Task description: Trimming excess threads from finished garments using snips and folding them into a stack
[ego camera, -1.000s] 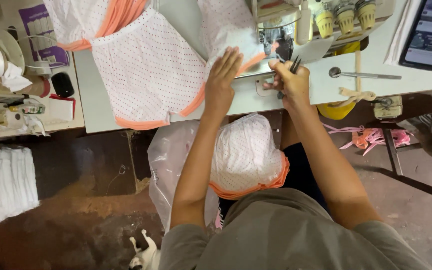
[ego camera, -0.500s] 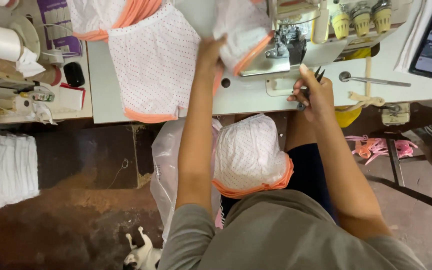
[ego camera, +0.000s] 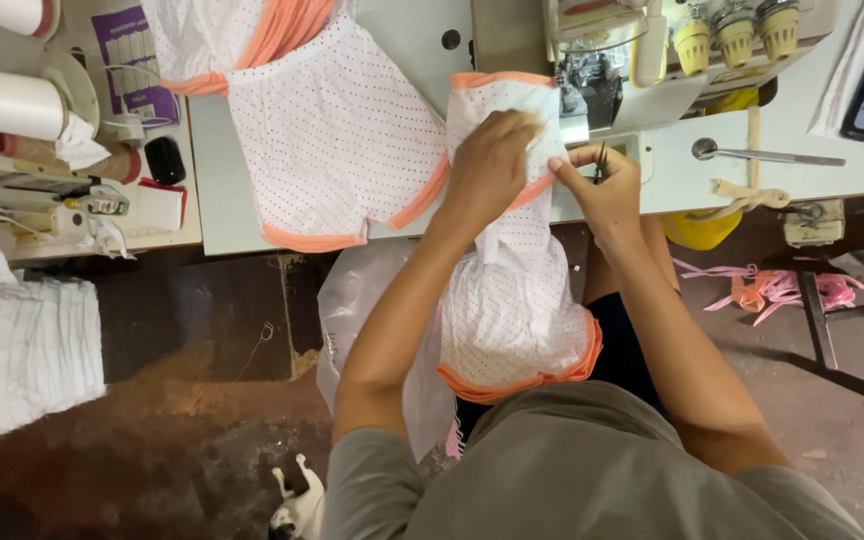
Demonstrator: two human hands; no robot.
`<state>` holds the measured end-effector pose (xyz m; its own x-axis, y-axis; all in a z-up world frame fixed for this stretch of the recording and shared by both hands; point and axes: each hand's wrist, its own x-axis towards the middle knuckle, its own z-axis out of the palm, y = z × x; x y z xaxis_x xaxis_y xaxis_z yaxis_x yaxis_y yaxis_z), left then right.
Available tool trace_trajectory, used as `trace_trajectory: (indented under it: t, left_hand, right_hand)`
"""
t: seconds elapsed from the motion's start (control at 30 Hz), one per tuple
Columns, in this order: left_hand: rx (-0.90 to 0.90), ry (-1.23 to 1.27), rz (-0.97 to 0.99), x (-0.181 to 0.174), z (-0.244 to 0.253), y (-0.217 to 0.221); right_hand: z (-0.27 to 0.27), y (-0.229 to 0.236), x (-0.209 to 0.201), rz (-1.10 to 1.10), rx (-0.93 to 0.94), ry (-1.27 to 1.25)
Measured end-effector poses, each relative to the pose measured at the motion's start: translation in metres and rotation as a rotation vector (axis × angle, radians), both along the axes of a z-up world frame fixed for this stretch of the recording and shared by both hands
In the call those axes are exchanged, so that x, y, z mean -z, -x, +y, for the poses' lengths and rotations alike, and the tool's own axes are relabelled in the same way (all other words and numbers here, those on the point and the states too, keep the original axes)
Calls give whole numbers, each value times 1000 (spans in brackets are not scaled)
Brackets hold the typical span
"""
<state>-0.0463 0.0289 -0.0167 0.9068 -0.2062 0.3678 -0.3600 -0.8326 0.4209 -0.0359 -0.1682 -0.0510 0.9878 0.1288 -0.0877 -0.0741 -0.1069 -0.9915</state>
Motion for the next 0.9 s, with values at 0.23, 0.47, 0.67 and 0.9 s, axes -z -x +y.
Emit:
trace_trajectory:
  t: [0.23, 0.47, 0.67, 0.9]
  left_hand:
    - [-209, -313, 60, -13, -33, -7]
    - [-166, -348, 249, -21, -44, -23]
    - [-27, -264, 160, -16, -12, -59]
    - [-111, -406, 188, 0, 25, -96]
  right_hand:
    - [-3, 13, -24, 157, 103, -183]
    - [-4, 21, -23, -8, 270, -255]
    - [27, 19, -39, -287, 120, -39]
    - [59, -32, -54, -446, -78, 511]
